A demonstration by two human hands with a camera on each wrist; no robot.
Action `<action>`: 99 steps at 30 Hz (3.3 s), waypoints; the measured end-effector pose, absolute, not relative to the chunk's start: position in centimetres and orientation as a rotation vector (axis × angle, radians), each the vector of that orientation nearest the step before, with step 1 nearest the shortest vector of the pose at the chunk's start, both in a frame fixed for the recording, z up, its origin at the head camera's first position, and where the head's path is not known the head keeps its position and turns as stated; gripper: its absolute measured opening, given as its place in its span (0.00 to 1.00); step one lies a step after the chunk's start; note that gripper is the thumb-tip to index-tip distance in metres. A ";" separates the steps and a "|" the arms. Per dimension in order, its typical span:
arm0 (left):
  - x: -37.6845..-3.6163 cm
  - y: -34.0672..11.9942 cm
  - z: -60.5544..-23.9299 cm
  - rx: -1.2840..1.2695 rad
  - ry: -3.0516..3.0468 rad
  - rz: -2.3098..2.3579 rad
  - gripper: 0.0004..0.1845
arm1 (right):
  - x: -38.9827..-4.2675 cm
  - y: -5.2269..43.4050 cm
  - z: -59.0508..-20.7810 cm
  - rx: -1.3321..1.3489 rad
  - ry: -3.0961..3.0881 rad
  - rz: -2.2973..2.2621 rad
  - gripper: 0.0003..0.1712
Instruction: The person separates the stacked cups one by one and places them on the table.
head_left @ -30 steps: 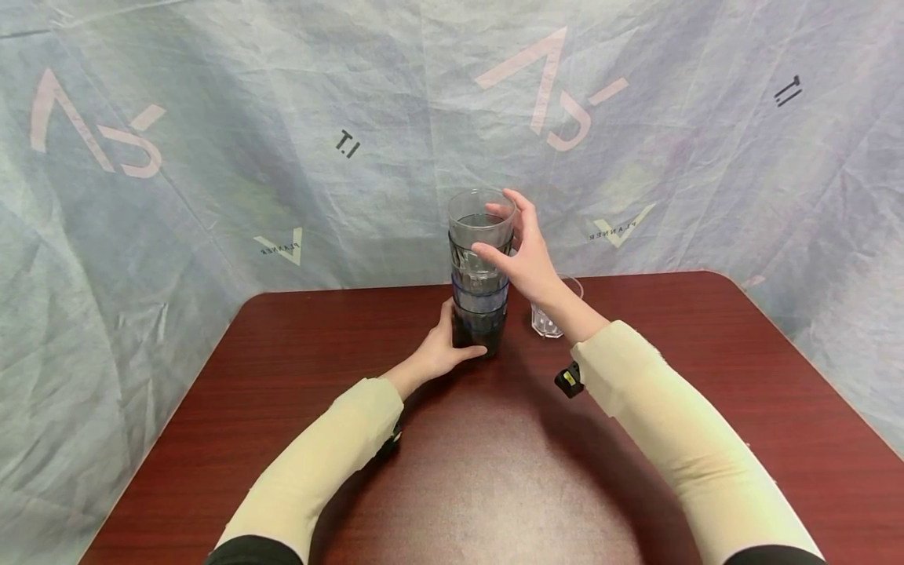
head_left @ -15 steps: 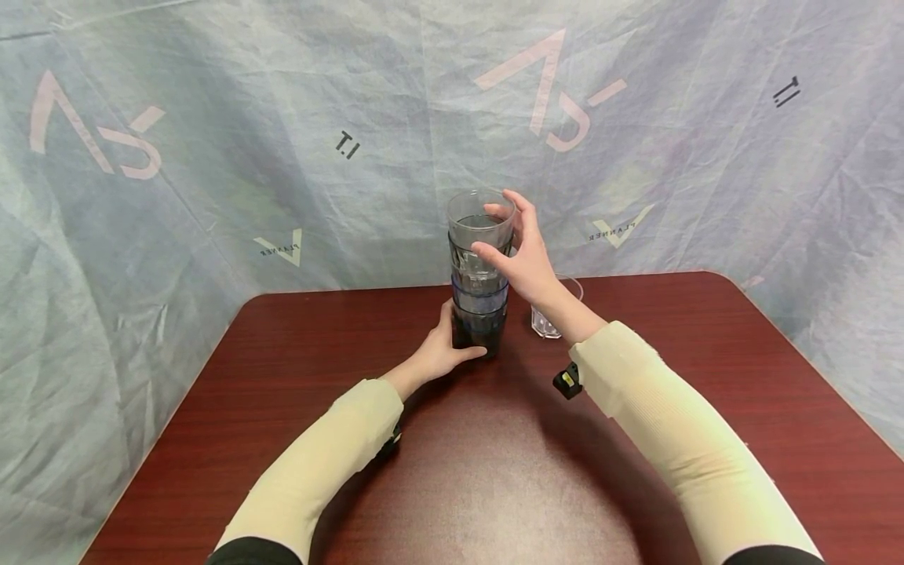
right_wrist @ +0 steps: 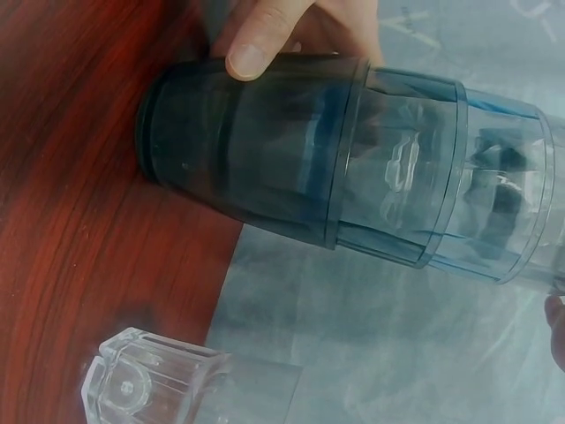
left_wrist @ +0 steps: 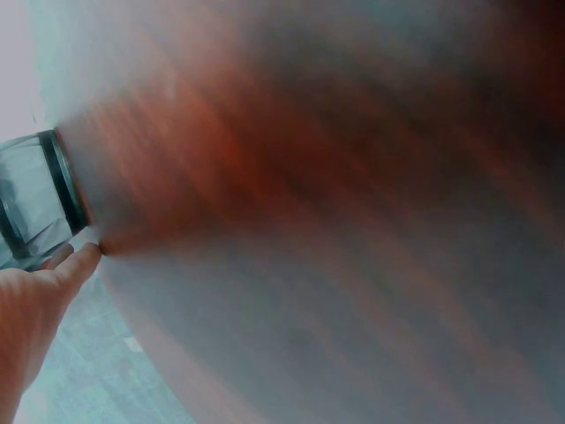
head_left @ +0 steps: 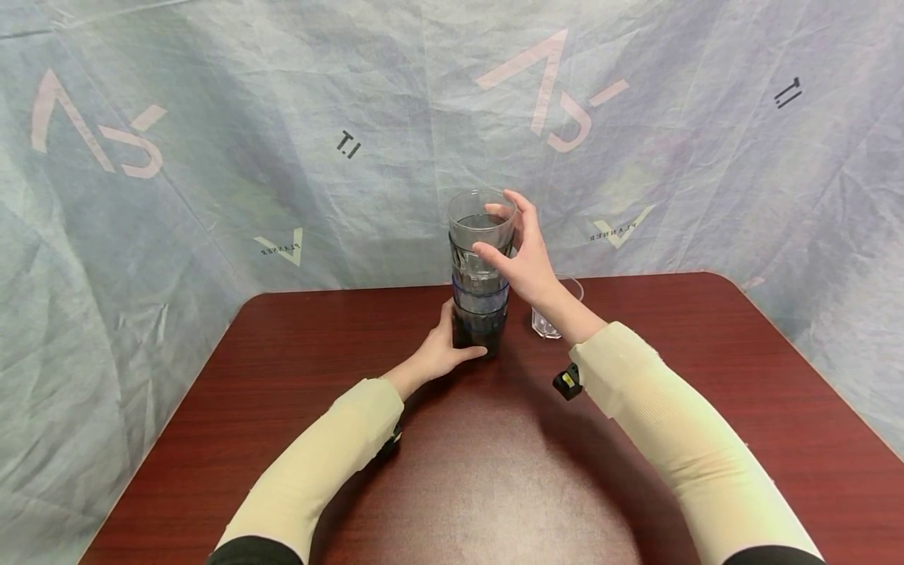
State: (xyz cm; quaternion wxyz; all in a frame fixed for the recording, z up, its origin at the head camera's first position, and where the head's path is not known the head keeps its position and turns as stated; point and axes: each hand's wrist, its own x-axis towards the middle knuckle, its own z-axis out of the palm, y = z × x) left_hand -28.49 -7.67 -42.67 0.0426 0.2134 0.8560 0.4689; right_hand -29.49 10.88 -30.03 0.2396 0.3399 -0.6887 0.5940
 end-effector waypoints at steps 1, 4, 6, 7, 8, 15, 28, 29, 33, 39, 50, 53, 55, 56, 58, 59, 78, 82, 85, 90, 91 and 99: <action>-28.5 -7.7 -42.7 0.657 2.619 1.434 0.54 | -29.5 10.9 -30.0 0.930 -1.881 1.634 0.57; -28.6 -7.7 -42.7 0.655 2.623 1.427 0.54 | -29.5 10.9 -30.0 0.942 -1.874 1.637 0.54; -28.6 -7.7 -42.7 0.652 2.623 1.426 0.54 | -29.2 10.8 -29.8 0.953 -1.870 1.633 0.49; -28.6 -7.7 -42.7 0.650 2.622 1.426 0.55 | -29.0 10.7 -29.6 0.953 -1.869 1.634 0.46; -28.6 -7.7 -42.7 0.649 2.621 1.426 0.55 | -28.6 10.7 -29.3 0.952 -1.873 1.628 0.44; -28.6 -7.7 -42.8 0.674 2.629 1.434 0.54 | -26.5 10.2 -27.5 0.917 -1.905 1.607 0.42; -28.6 -7.7 -42.8 0.678 2.623 1.439 0.54 | -26.0 10.0 -27.3 0.904 -1.918 1.560 0.43; -28.6 -7.7 -42.8 0.673 2.620 1.440 0.54 | -26.0 10.0 -27.2 0.900 -1.919 1.563 0.43; -28.6 -7.7 -42.8 0.670 2.613 1.439 0.54 | -26.2 10.0 -27.2 0.900 -1.886 1.565 0.43; -28.6 -7.7 -42.9 0.695 2.620 1.452 0.54 | -27.9 10.1 -27.7 0.912 -1.736 1.598 0.44; -28.7 -7.8 -42.9 0.674 2.630 1.445 0.55 | -27.6 10.3 -25.7 0.881 -1.427 1.806 0.57; -28.7 -7.8 -42.9 0.656 2.623 1.436 0.55 | -27.2 10.9 -25.1 0.863 -1.353 1.870 0.59; -28.7 -7.8 -43.0 0.651 2.621 1.428 0.55 | -27.0 11.5 -24.8 0.850 -1.316 1.905 0.60; -28.6 -7.8 -43.0 0.648 2.621 1.424 0.55 | -26.9 11.9 -24.7 0.844 -1.298 1.920 0.60; -28.6 -7.8 -42.9 0.649 2.622 1.421 0.55 | -26.8 12.7 -24.6 0.827 -1.271 1.947 0.61; -28.6 -7.8 -42.9 0.655 2.620 1.425 0.55 | -26.7 13.2 -24.6 0.818 -1.264 1.950 0.61; -28.5 -7.5 -42.5 0.677 2.622 1.442 0.55 | -26.6 22.6 -29.9 0.554 -1.610 1.764 0.44; -28.6 -7.5 -42.5 0.678 2.613 1.446 0.54 | -26.5 23.7 -31.1 0.457 -1.733 1.693 0.45; -28.6 -7.6 -42.7 0.683 2.604 1.454 0.55 | -25.8 24.1 -31.6 0.395 -1.824 1.645 0.45; -28.6 -7.6 -42.9 0.692 2.600 1.470 0.54 | -24.8 24.4 -32.4 0.315 -1.943 1.596 0.45; -28.6 -7.6 -42.9 0.692 2.600 1.472 0.54 | -24.7 24.6 -32.6 0.297 -1.973 1.581 0.45; -28.6 -7.5 -42.8 0.655 2.611 1.428 0.54 | -26.4 27.5 -36.7 0.209 -2.218 1.424 0.50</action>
